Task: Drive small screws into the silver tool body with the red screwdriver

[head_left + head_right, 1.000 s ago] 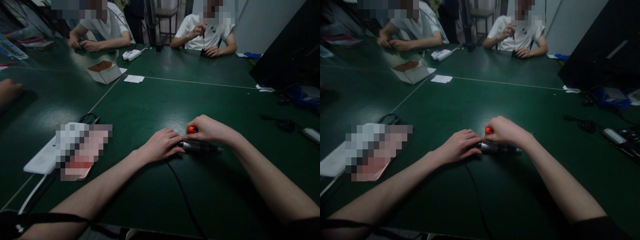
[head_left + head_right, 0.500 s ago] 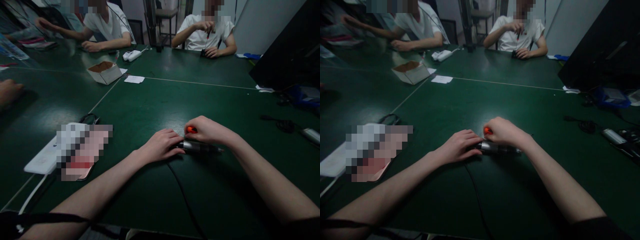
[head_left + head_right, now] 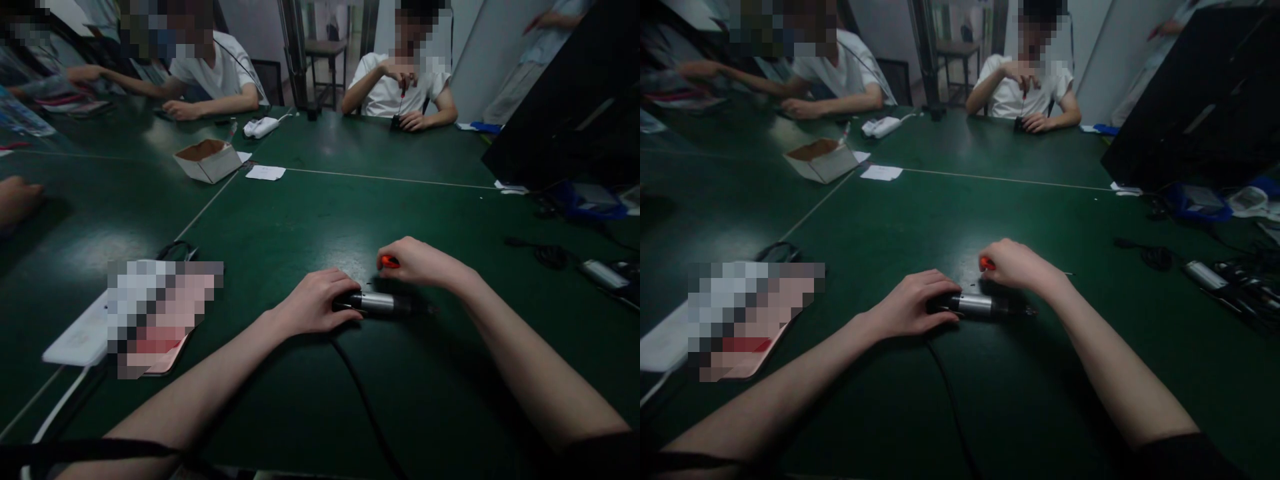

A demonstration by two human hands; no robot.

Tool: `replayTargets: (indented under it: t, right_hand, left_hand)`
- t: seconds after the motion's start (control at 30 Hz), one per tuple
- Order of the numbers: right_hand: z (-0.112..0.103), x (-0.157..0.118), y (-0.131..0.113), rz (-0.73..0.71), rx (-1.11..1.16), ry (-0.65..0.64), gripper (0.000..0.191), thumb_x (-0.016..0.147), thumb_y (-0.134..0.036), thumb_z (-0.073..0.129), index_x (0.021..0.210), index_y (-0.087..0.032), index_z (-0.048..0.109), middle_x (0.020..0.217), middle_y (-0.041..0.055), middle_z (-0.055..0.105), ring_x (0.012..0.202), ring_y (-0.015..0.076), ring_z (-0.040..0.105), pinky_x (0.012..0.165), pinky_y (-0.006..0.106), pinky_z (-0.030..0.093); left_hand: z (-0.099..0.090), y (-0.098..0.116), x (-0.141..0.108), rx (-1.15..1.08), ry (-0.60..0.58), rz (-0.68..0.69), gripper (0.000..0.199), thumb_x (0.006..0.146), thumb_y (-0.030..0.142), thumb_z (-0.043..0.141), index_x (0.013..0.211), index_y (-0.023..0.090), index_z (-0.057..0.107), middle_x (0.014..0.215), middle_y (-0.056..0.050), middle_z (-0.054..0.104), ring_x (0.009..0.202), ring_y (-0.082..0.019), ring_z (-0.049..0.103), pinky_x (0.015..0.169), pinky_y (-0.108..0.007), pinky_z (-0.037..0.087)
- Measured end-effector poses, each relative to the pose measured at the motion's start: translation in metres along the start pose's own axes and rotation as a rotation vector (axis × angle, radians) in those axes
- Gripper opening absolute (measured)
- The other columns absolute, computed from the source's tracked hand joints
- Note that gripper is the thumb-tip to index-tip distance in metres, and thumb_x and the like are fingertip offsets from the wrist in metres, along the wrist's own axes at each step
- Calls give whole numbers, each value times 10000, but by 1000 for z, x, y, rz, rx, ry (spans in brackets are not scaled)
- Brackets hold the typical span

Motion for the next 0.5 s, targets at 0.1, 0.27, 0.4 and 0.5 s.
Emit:
replayTargets:
  t: [0.1, 0.27, 0.4, 0.5]
  right_hand:
    - [1, -18, -1, -3, 19, -33, 246, 882, -400, 569, 940, -192, 687, 844, 45, 671, 716, 154, 596, 621, 249, 412]
    - [28, -47, -16, 44, -36, -4, 288, 798, -385, 671, 1022, -203, 657, 999, 65, 656, 840, 215, 619, 672, 291, 447]
    - [44, -75, -18, 153, -79, 76, 263, 876, -316, 549, 1096, -194, 625, 1033, 82, 631, 809, 236, 627, 673, 349, 482]
    - [51, -107, 0, 240, -65, 95, 314, 899, -316, 489, 1161, -190, 606, 1080, 96, 618, 785, 228, 639, 659, 364, 517]
  left_hand:
    - [0, 0, 0, -15, 12, 1, 351, 854, 397, 665, 1093, 143, 621, 986, -74, 663, 910, -210, 611, 762, -310, 491]
    - [3, 4, -1, -19, 44, 47, 389, 860, 454, 647, 1090, 142, 608, 992, -83, 656, 910, -207, 608, 758, -308, 492]
    - [-3, 5, -2, -15, 118, 33, 466, 840, 488, 651, 1148, 146, 582, 1054, -107, 638, 949, -227, 607, 799, -345, 508]
    - [-12, 1, -3, -35, 201, 16, 391, 880, 447, 595, 1129, 146, 591, 1047, -113, 638, 954, -232, 603, 815, -367, 515]
Point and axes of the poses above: each hand's wrist, its own x-axis towards the middle knuckle, its own z-axis out of the palm, y = z × x, the point moved 7 cm from there along x, towards the middle knuckle
